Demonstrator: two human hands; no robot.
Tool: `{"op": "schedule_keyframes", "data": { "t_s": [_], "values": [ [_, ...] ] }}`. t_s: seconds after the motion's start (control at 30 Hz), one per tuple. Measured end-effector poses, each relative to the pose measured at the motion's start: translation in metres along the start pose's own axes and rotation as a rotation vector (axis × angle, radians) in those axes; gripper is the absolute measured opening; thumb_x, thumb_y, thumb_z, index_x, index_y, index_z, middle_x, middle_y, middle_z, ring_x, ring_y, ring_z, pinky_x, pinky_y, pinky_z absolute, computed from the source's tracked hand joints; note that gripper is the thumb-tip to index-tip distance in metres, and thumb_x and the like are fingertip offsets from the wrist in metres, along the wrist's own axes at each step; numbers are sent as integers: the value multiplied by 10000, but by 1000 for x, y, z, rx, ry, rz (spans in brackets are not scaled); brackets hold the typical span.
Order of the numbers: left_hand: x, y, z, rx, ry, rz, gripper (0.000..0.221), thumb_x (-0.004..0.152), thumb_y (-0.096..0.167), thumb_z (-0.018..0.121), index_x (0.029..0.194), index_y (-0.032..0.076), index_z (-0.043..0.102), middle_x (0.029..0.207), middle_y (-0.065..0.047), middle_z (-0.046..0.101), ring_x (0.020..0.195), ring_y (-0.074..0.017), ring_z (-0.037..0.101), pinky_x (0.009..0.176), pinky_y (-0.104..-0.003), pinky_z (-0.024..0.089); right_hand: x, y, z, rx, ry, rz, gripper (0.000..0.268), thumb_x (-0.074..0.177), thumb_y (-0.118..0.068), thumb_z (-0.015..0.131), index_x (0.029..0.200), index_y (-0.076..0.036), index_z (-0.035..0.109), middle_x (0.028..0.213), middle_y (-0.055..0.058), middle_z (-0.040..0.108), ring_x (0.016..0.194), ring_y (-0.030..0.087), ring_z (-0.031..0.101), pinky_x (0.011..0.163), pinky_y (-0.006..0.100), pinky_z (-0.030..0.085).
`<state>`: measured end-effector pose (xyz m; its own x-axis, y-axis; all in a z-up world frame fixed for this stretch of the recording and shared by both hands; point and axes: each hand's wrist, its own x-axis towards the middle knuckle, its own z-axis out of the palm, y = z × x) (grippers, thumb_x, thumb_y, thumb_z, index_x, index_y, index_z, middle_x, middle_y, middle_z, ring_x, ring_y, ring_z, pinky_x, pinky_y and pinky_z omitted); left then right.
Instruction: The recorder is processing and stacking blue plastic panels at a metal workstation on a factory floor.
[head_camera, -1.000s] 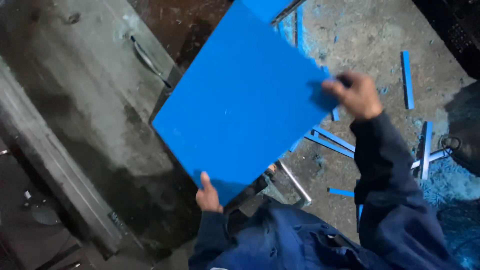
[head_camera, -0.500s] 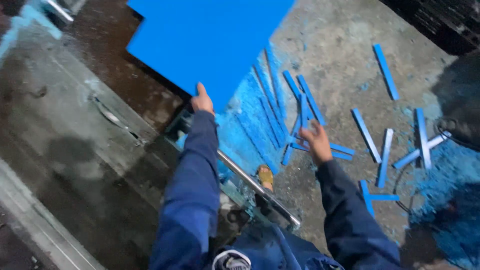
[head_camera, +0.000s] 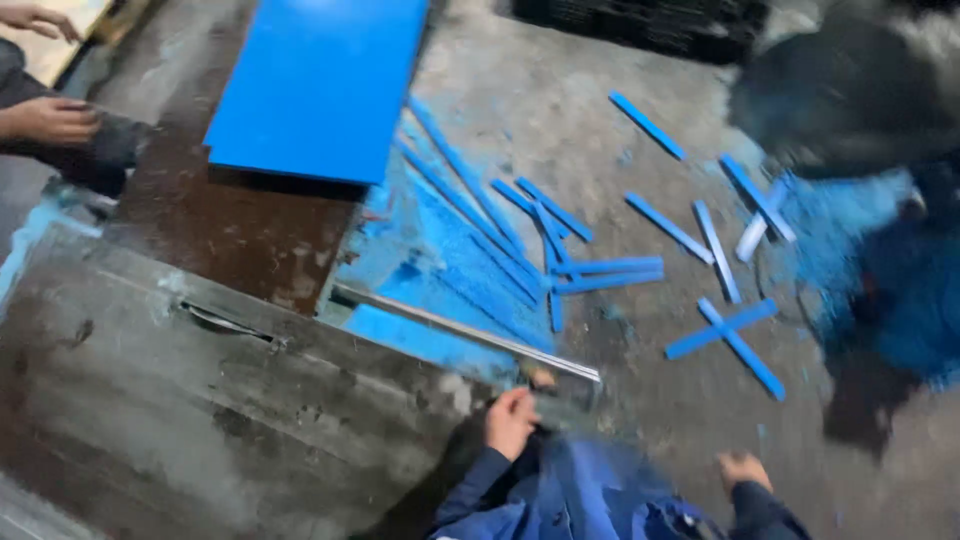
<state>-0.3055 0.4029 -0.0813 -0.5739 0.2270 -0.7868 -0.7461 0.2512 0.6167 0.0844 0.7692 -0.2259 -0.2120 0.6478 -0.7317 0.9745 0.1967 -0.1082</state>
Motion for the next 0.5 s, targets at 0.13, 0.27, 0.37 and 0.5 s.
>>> {"op": "schedule_keyframes", "data": {
  "t_s": [0.13,0.27,0.37,0.5],
  "values": [
    [-75,-72,-3,338,-328,272,403,982,307,693,1252,6,679,960,-61,746,854,-137,694,771,-298,568,-93,8,65,181,83,183,732,861,-532,699,1355,6,659,1331,243,689,1253,386,645,1059,476,492],
    [-104,-91,-47,350,-237,395,439,987,255,693,1346,7,637,1149,-116,754,974,-170,713,878,-331,570,-169,43,141,203,-17,13,741,803,-548,738,1367,-74,654,1319,154,713,1244,313,667,1058,413,511],
    [-111,-109,-100,171,-198,225,457,968,236,668,1375,36,608,1136,-107,749,934,-203,731,818,-342,580,-232,75,164,252,-77,17,744,788,-545,764,1380,-112,639,1316,135,706,1234,296,669,1051,395,517],
    [-85,-162,-176,122,-146,-15,398,984,261,703,1281,7,627,1036,-100,709,837,-219,721,635,-306,512,-320,126,156,431,-4,213,700,849,-529,701,1421,-134,621,1213,161,784,1160,300,737,1030,399,553]
  ]
}}
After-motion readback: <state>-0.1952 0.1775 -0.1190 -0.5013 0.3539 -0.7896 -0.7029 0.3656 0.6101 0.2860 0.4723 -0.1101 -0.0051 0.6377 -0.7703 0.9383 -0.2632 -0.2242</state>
